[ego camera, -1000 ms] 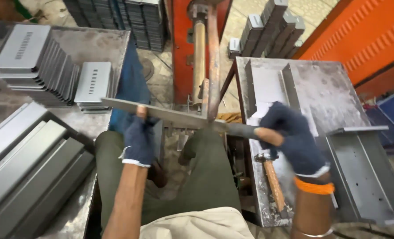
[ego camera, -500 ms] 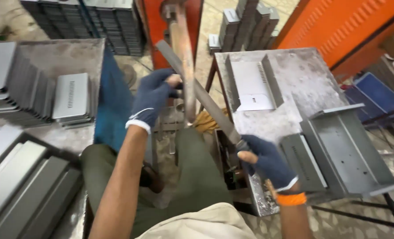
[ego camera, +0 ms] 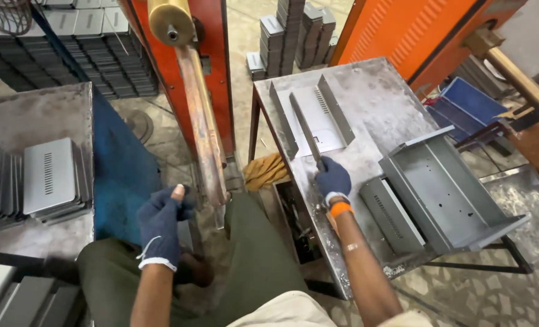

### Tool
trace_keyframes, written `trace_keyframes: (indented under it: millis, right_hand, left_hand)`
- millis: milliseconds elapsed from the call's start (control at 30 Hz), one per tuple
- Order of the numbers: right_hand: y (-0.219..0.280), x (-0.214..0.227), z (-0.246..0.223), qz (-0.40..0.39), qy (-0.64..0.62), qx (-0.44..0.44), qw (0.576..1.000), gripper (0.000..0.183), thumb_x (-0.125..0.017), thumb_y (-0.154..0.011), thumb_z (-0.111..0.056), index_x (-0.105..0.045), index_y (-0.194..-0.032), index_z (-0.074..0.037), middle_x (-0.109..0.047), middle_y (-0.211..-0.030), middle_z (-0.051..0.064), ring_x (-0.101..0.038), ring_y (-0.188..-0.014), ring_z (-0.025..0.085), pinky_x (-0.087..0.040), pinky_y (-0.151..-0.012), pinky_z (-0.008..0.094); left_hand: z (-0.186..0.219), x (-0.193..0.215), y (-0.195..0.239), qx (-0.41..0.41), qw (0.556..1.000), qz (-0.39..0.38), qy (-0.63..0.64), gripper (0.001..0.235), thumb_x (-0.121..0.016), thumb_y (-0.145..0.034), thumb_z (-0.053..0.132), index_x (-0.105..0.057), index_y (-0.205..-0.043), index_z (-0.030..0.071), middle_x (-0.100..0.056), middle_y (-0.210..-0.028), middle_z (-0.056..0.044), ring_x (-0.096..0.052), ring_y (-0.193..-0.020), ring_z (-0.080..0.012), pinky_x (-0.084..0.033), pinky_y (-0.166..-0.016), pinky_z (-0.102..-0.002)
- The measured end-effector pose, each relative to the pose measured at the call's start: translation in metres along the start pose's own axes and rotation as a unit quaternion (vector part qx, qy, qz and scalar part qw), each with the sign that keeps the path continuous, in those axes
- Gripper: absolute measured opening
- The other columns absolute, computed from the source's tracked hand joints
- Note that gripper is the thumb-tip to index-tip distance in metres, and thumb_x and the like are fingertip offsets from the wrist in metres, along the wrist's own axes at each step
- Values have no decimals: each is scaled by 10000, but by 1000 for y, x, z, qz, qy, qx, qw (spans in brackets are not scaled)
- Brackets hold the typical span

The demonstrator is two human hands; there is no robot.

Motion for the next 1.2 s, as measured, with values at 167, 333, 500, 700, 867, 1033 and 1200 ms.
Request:
trace_keyframes:
  millis: [167, 333, 500, 700, 867, 1033, 1200]
  right_hand:
    - [-22, -19, -25, 71, 82, 56, 993, 515, -586, -848, -169, -664, -1336, -315, -697, -1138, 66, -682, -1132, 323, -556, -1000, 464]
    - [-3, -27, -34, 118, 113, 94, 982, 491, -604, -806, -130, -710, -1270, -247, -680, -1054, 93, -683, -1070, 333, -569, -940, 472]
    - [67, -70, -62, 82, -2, 89, 993, 293, -610, -860, -199, -744, -1120, -202, -725, -1013, 150, -690, -1059, 375, -558, -954, 513]
    - [180, -168, -181, -228, -147, 337, 902, 254, -658, -767, -130, -763, -998, -107, -795, -927, 38, -722, -803, 241, -560, -791, 333]
    - [231, -177, -257, -287, -156, 414, 850, 204, -678, -804, -133, -763, -984, -88, -767, -907, 3, -671, -760, 185, -537, -747, 308]
    - [256, -187, -289, -296, -134, 456, 828, 222, -662, -793, -176, -768, -974, -102, -790, -925, -18, -695, -772, 199, -531, -735, 318]
    - [281, -181, -318, -305, -154, 482, 807, 231, -668, -807, -157, -753, -1016, -110, -784, -954, -9, -708, -815, 189, -541, -759, 313]
  left_hand:
    - [-13, -13, 9, 17, 998, -22, 56, 195, -754, -959, 219, -752, -1026, 35, -741, -826, -202, -720, -656, -269, -598, -664, -352]
    - [-13, 21, -2, -26, 999, 2, -39, 153, -741, -954, 261, -797, -1036, 144, -780, -907, -139, -746, -797, -236, -583, -762, -365]
    - [45, 152, 8, -284, 884, 191, -319, 225, -691, -966, 118, -735, -1186, 113, -736, -1061, -178, -684, -986, -426, -516, -917, -505]
    - [13, 367, -5, -157, 620, 370, -674, 1314, -625, -565, 1027, -606, -1360, -19, -644, -1205, -256, -570, -1098, -434, -240, -1097, -613]
    - [23, 387, 17, -69, 610, 389, -687, 1124, -552, -572, 1103, -730, -962, 65, -717, -837, -150, -658, -743, -336, -425, -842, -449]
    - [16, 383, 31, -36, 592, 470, -654, 1092, -596, -537, 1125, -720, -887, 98, -690, -777, -109, -603, -688, -302, -433, -739, -424]
    - [3, 380, 54, -60, 622, 496, -603, 894, -720, -642, 950, -726, -948, 110, -708, -824, -118, -645, -679, -311, -435, -742, -438]
Point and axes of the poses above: each hand's wrist, its own y-axis away from the middle knuckle, its own x-axis out of the back of the hand, z = x × y, the point moved 7 cm from there along -y, towards the middle knuckle
